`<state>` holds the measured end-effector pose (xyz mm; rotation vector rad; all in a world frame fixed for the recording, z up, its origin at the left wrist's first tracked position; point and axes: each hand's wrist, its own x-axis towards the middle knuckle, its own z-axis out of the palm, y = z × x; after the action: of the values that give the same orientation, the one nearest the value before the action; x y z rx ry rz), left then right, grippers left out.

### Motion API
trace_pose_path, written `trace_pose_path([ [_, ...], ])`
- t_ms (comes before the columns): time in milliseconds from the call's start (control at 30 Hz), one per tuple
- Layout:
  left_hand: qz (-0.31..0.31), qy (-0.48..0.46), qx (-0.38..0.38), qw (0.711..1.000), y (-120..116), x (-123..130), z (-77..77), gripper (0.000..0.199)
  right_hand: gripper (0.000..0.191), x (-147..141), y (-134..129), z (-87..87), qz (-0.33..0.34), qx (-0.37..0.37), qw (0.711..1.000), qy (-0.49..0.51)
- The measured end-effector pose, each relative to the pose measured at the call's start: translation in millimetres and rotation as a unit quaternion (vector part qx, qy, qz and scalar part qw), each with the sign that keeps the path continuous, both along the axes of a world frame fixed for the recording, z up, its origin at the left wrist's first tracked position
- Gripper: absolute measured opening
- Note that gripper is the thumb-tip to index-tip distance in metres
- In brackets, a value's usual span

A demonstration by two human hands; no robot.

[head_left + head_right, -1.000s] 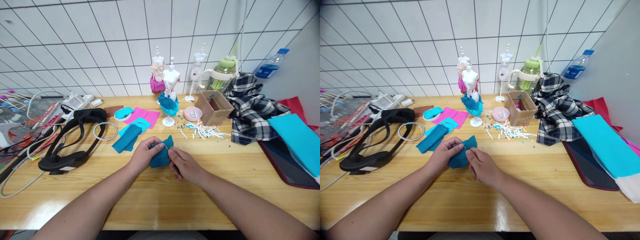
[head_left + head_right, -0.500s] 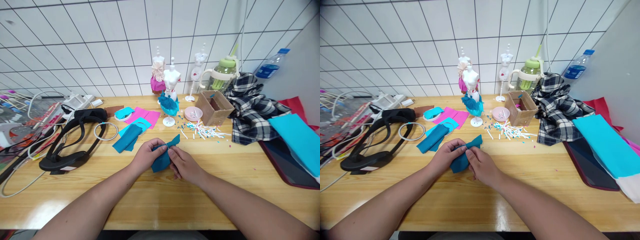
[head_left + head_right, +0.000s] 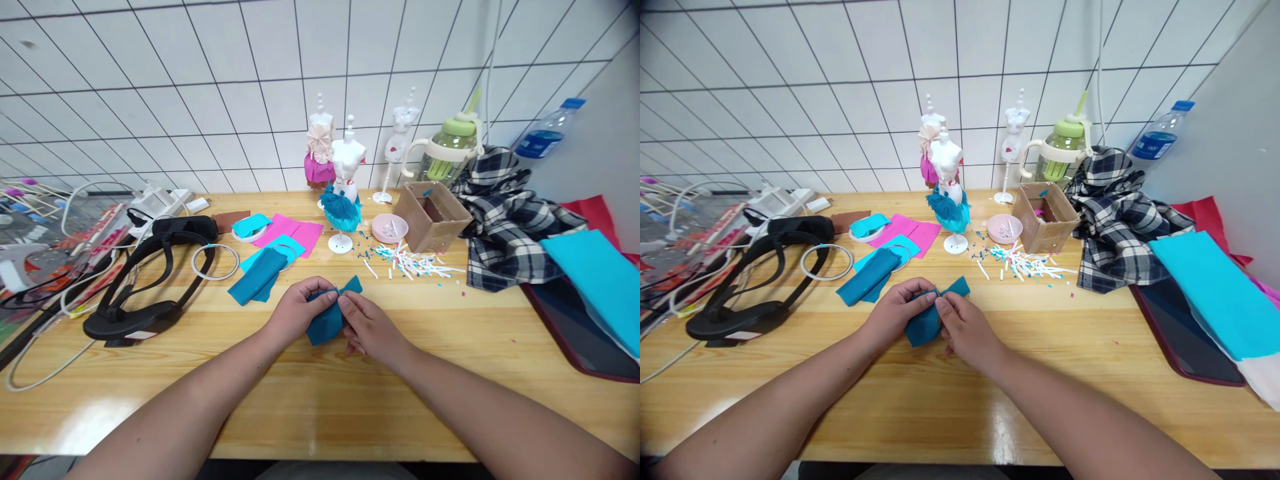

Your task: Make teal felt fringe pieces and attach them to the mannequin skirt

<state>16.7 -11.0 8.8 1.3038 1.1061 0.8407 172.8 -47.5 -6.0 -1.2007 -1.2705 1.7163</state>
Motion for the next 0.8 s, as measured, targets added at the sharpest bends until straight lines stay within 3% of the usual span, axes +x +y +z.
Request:
trace_pose_path([
  [167, 0.008, -0.007, -0.014, 1.000, 2.0, -1.2, -1.6, 0.030, 0.043, 4.8, 3.1, -3.2, -0.002, 0.024, 0.999, -0.021],
  [267, 0.067, -0.047, -0.024, 0.996, 13.0, -8.7, -7.3, 0.034, 0.041, 17.8, 10.3, -2.6, -0.031, 0.067, 0.995, -0.063],
  [367, 0.138, -0.089, -0.006, 0.986, 28.4, -19.7, -11.6, 0.041, 0.035, 36.6, 22.1, 0.6, -0.062, 0.148, 0.972, -0.169],
  [400, 0.135, -0.078, 0.006, 0.988, 32.9, -23.3, -11.7, 0.043, 0.031, 42.2, 25.8, 1.9, -0.058, 0.183, 0.955, -0.228],
  [500, 0.118, 0.040, 0.114, 0.986, 42.7, -34.7, -9.2, 0.043, 0.019, 51.7, 32.5, 4.7, 0.008, 0.247, 0.884, -0.396],
  [533, 0.127, 0.107, 0.174, 0.971, 45.5, -39.4, -8.3, 0.041, 0.018, 51.9, 32.9, 4.8, 0.039, 0.255, 0.863, -0.434],
  [600, 0.155, 0.259, 0.279, 0.911, 51.9, -50.9, -7.8, 0.034, 0.018, 49.0, 31.6, 3.9, 0.090, 0.264, 0.833, -0.477],
  [633, 0.154, 0.311, 0.297, 0.890, 55.6, -57.4, -8.5, 0.030, 0.019, 46.6, 30.3, 3.2, 0.106, 0.269, 0.824, -0.488],
  [733, 0.102, 0.387, 0.251, 0.881, 65.9, -75.8, -13.1, 0.029, 0.025, 40.4, 25.5, 1.7, 0.133, 0.286, 0.816, -0.485],
  [800, 0.077, 0.445, 0.239, 0.860, 68.8, -83.1, -15.2, 0.031, 0.029, 38.9, 22.5, 2.3, 0.145, 0.296, 0.821, -0.467],
])
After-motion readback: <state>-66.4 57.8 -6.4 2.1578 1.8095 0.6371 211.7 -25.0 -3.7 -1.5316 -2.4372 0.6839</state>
